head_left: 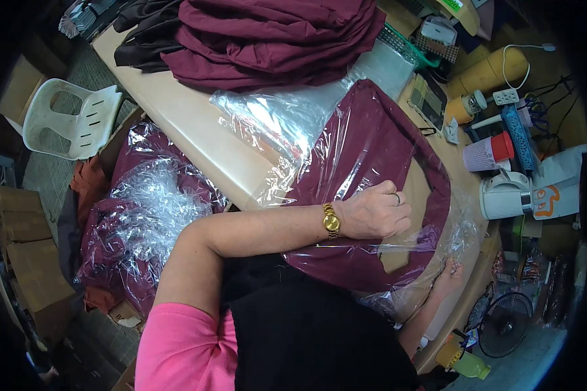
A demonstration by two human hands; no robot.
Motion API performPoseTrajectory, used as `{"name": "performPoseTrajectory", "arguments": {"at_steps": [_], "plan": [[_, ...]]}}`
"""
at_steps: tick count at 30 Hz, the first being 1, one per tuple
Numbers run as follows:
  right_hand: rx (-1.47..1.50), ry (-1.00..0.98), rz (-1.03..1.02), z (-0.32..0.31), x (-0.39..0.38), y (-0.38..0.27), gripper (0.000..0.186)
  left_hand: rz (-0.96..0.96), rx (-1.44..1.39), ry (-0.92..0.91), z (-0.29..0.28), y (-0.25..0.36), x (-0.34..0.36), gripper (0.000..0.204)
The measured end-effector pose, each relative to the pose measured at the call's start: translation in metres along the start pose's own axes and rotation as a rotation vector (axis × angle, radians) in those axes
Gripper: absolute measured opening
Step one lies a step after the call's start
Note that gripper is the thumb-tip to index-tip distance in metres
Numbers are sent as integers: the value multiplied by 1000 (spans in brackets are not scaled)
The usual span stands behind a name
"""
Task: The person folds a maroon leather bag, places it inside a clear plastic bag, seals the plastic bag with adhesive, and then begins folding a brown leather item using a black tool by hand.
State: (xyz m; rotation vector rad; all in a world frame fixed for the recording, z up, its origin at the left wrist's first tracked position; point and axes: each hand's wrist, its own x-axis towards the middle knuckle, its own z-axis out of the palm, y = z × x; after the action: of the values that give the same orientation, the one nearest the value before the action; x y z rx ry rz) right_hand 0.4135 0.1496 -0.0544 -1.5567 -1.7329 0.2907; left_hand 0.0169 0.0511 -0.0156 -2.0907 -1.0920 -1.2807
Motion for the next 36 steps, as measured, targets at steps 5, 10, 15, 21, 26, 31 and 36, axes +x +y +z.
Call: {"name": "performPoseTrajectory", "arguments": {"at_steps": [5,10,15,21,26,31,36], "plan": [[20,-13,-33,-1,-1,4,22,-10,23,-1,0,1,0,13],[52,-10,-7,1,0,3,23,-37,16,-32,2,1,-1,11],[131,-20,21,2,-1,3,23,-35,13,-50,3,1,-1,11],[46,-6,44,0,-1,7,21,-42,9,-50,5,2,-1,12],[21,-9,38,2,-1,4,17,-41,1,-56,5,2,-2,13],[33,-13,11,2,-2,1,17,-40,12,-36,5,1,-1,14],[52,-5,44,5,-2,-6,17,-34,13,-44,5,1,0,14]]}}
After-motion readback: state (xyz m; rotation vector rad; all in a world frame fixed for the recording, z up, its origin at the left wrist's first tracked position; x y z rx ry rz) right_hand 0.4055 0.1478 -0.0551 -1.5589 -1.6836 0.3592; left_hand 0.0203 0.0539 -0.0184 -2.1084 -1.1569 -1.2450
